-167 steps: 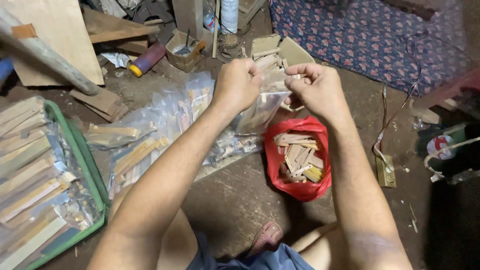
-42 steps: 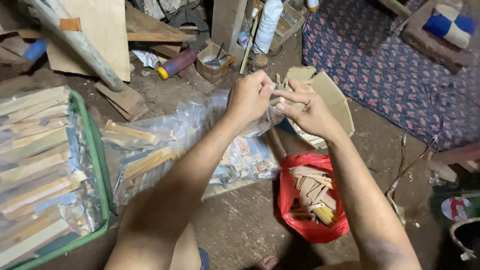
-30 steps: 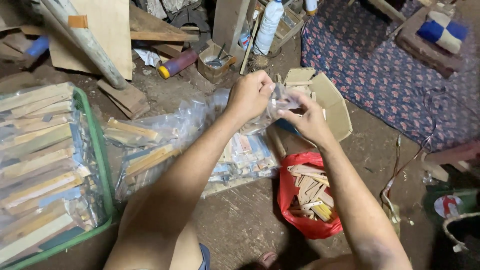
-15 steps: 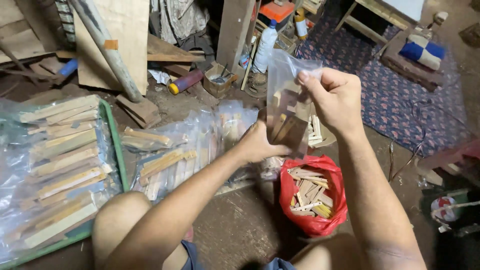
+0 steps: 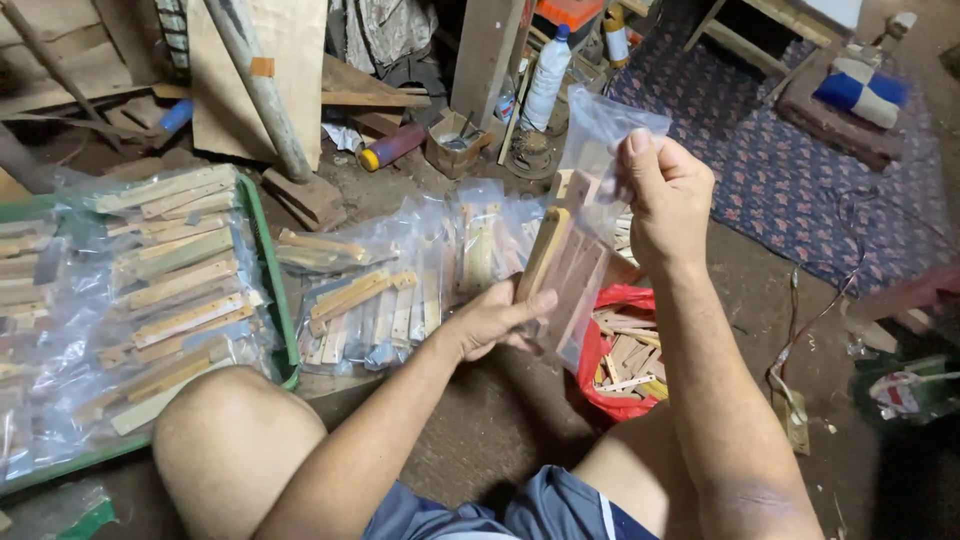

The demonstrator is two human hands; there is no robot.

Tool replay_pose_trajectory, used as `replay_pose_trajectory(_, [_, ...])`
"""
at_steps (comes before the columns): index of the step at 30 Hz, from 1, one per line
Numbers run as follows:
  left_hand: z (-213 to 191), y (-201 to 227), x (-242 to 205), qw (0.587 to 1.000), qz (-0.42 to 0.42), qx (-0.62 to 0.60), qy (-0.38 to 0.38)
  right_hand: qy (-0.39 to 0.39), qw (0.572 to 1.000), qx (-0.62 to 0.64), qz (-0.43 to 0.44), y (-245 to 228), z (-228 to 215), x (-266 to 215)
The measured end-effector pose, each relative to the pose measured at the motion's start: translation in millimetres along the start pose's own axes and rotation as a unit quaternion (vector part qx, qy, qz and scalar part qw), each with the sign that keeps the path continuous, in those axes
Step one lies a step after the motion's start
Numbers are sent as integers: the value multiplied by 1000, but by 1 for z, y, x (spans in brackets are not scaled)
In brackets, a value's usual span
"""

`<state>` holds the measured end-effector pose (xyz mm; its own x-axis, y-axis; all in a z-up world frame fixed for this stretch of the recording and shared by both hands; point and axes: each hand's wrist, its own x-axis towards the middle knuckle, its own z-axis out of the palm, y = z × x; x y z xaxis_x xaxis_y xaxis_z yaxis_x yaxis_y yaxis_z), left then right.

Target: The person picks up thin wooden slats from a large pile and a red bag, sorts them, and places them into clear plastic bags by hand.

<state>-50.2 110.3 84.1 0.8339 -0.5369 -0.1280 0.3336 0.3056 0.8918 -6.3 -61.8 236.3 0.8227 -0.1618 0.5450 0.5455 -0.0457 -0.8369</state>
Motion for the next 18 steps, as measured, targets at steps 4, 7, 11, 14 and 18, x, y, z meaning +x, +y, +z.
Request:
replay_pose_trajectory(4, [4,-32,-5,992,-8,-122,35,-15,998,-58,-9,-2,-1,-22])
replay_pose_trajectory(7, [2,-42,-1,986,50,-140,81,-59,995,-74,-12,0,-8,-32])
replay_pose_trajectory(11, [-7,-51,5,986,113,-76,97,-227,971,46,64,34,-2,-55])
replay_pose_trajectory(14, [-2,-37,-4,976,181,32,113,-128,978,11,165,72,-1,-78])
replay_pose_trajectory(18, [-1,-10,-10,972,203,-9,114,-25,972,127,195,93,3,-80])
